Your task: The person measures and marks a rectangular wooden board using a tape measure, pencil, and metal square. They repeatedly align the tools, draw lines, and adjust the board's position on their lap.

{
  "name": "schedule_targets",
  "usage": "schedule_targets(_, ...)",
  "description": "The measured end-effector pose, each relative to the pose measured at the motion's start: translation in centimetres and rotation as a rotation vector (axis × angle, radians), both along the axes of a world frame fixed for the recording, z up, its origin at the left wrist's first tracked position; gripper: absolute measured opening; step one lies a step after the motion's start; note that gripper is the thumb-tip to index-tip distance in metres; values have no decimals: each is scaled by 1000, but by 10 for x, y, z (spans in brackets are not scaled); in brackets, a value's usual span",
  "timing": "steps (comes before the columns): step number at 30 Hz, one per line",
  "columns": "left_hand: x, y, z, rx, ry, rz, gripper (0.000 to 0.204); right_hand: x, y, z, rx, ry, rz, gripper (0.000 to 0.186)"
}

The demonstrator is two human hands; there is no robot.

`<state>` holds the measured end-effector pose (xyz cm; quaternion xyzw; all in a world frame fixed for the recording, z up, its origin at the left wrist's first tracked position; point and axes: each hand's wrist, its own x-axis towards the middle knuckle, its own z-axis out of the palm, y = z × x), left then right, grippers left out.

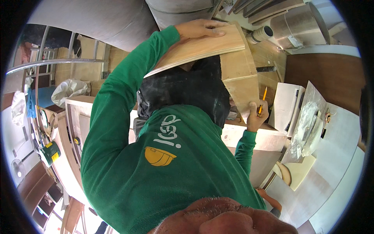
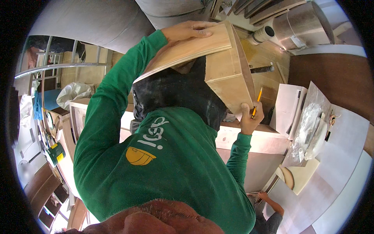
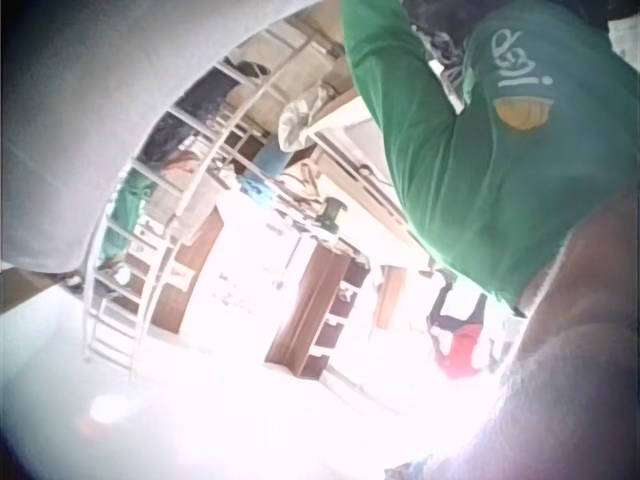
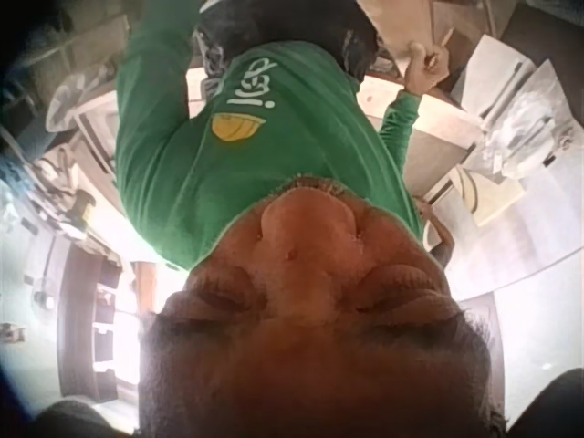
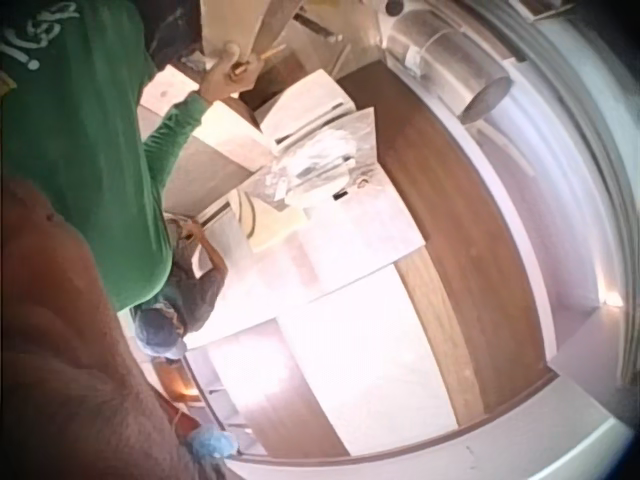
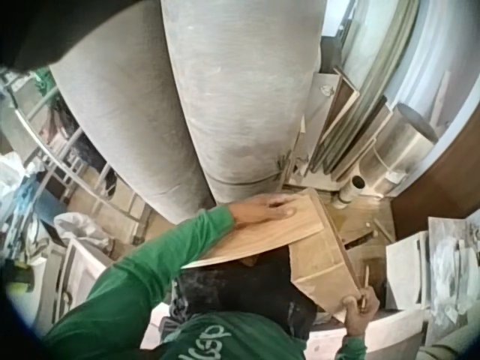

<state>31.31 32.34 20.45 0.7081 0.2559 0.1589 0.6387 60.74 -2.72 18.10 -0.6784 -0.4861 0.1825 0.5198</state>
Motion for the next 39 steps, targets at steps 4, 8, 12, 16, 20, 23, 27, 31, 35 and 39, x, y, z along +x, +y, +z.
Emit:
schedule_targets(4,5,12,0,-84,-2,-48,78,-4,12,8,11,-11,-29,32)
schedule_targets(8,8,24,-11,-319,-7,-63,73,-5,18,12,43,-33,-25,32)
schedule_targets(12,16,35,-36,-306,-80,27,72,-2,28,18,3,-99,-40,35)
schedule_targets(16,17,60,-54,-372,-72,-17,71,5,51,36,-42,-193,-100,39)
schedule_targets(20,21,52,-40,-364,7,-10,64,2,67,66,-121,-182,-124,41)
schedule_targets(23,-6,67,-49,-442,18,-37,53,-5,83,77,-116,-180,-76,45)
schedule_targets(27,-5,70,-63,-532,17,119,54,-4,87,74,-120,-218,-72,52)
schedule_targets(31,5,62,-57,-441,73,168,59,-1,82,72,-119,-181,-77,55)
schedule_targets(35,-2,69,-64,-415,91,150,58,-5,82,73,-132,-164,-65,55)
schedule_targets(39,-5,73,-70,-414,78,137,58,-6,83,69,-169,-175,-61,54)
